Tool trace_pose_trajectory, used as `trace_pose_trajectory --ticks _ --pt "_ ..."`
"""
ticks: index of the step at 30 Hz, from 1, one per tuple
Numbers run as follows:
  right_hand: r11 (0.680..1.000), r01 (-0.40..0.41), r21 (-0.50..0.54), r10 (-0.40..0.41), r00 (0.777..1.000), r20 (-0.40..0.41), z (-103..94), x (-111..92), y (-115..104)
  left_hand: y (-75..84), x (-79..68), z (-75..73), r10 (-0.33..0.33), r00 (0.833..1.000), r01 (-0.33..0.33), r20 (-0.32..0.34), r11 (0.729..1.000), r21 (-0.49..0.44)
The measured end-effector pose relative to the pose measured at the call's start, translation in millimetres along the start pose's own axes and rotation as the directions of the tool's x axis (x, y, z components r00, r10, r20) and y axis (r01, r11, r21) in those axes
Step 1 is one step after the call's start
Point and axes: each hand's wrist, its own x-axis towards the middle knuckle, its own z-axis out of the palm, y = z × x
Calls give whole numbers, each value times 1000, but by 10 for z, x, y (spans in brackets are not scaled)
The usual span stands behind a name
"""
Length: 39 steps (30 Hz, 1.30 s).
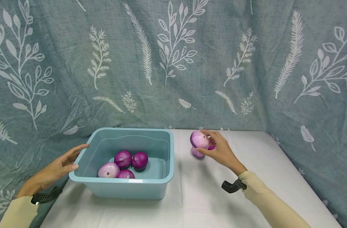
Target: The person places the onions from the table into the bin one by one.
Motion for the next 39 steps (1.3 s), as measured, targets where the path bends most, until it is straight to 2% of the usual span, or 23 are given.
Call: trace_pose_trajectory --ticks 5,14,21,32,39 --pt "1000 26 14 -26 1000 2 48 31 -139 6 -1 3 13 1000 -13 14 1000 -22" --pt "993 90 70 -91 996 11 134 49 -391 -23 -9 6 16 1000 -16 -5 999 33" --pt "985 139 97 -144 988 45 192 48 -557 -19 11 4 24 1000 -24 3 999 -47" --pt "980 164 116 -170 985 42 253 76 -711 -41 12 3 38 999 -38 2 998 -53" --pt "956 234 174 -246 968 47 318 116 -805 -20 13 -4 46 999 -44 22 997 -61"
